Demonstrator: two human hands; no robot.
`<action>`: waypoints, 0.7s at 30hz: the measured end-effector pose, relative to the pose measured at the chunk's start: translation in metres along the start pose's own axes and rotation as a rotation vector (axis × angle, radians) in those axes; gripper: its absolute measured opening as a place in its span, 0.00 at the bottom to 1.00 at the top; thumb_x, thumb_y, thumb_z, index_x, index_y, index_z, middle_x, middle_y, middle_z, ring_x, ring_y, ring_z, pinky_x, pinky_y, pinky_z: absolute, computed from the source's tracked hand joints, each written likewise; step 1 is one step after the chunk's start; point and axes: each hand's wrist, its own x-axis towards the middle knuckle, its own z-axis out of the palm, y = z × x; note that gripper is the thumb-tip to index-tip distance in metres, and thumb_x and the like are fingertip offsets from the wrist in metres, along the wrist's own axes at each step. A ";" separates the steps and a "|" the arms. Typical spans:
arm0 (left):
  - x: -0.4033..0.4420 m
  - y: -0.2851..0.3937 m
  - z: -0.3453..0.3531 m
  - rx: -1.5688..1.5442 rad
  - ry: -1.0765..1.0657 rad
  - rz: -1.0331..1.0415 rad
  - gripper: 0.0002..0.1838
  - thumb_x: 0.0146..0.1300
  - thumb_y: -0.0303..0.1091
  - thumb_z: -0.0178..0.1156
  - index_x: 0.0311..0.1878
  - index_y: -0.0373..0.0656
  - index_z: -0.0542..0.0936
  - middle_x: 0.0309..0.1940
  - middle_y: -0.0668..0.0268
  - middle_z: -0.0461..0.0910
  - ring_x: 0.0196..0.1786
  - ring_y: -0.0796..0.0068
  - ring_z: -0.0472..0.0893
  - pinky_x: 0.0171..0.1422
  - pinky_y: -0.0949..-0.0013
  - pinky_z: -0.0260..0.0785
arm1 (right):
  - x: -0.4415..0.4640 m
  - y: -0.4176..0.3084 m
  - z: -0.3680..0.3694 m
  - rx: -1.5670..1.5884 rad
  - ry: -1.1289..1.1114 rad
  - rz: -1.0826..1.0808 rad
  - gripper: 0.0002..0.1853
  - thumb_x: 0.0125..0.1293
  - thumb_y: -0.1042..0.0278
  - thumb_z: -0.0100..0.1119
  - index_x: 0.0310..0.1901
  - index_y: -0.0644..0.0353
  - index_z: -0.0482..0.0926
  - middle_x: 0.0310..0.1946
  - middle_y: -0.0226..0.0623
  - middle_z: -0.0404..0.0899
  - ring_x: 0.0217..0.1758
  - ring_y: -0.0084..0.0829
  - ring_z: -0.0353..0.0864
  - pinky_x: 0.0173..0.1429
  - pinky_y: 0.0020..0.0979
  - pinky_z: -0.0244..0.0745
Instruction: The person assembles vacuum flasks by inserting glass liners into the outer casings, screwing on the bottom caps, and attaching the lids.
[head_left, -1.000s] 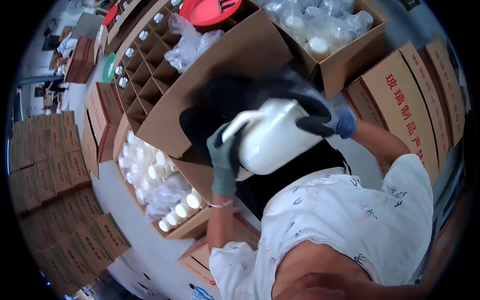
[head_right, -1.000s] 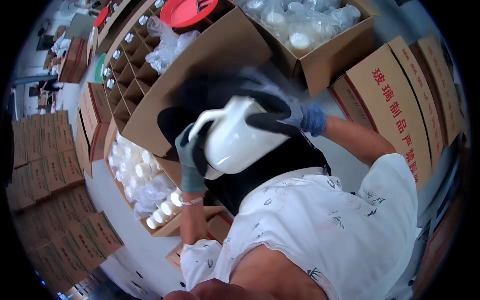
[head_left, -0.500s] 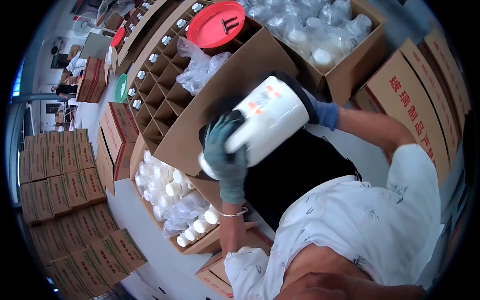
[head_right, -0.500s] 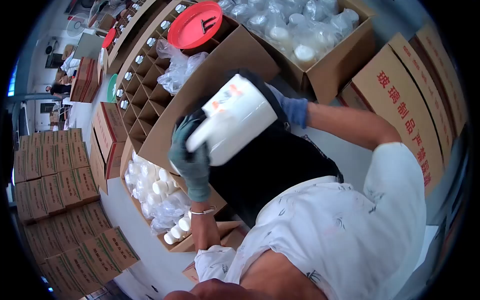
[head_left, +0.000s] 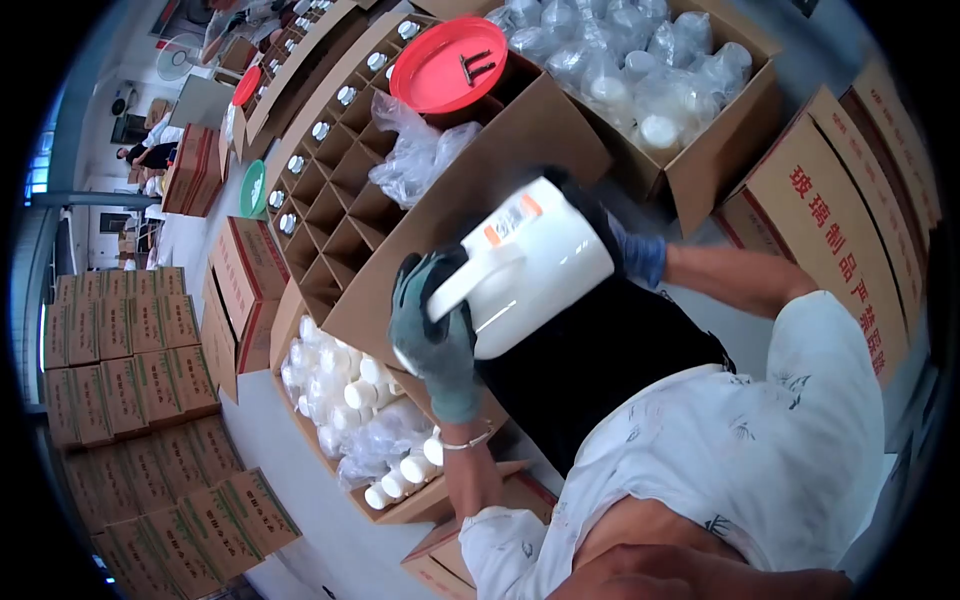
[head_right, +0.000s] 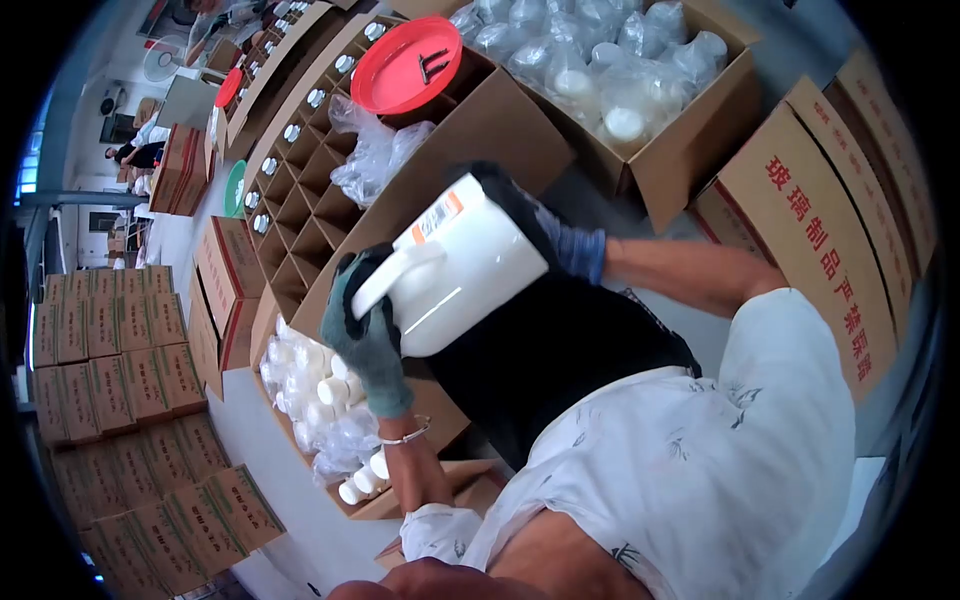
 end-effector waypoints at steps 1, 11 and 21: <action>0.005 -0.002 -0.002 -0.017 -0.020 0.024 0.14 0.51 0.20 0.57 0.42 0.35 0.82 0.40 0.57 0.85 0.51 0.55 0.82 0.68 0.55 0.66 | -0.001 0.006 -0.003 0.049 -0.010 0.032 0.27 0.74 0.53 0.48 0.69 0.56 0.61 0.60 0.38 0.69 0.62 0.29 0.70 0.67 0.34 0.66; 0.018 0.007 -0.030 0.167 -0.802 0.490 0.17 0.46 0.34 0.65 0.43 0.54 0.83 0.49 0.69 0.82 0.56 0.64 0.80 0.70 0.54 0.67 | 0.022 -0.039 0.010 -0.345 -0.367 0.074 0.20 0.68 0.66 0.60 0.59 0.63 0.74 0.54 0.36 0.78 0.57 0.27 0.76 0.63 0.30 0.70; -0.044 0.011 0.030 0.074 -1.151 0.462 0.31 0.49 0.33 0.64 0.61 0.46 0.73 0.64 0.59 0.70 0.65 0.57 0.71 0.73 0.57 0.60 | 0.042 0.008 0.068 -1.224 -0.861 0.249 0.27 0.57 0.54 0.68 0.55 0.61 0.78 0.53 0.47 0.76 0.56 0.40 0.78 0.60 0.37 0.72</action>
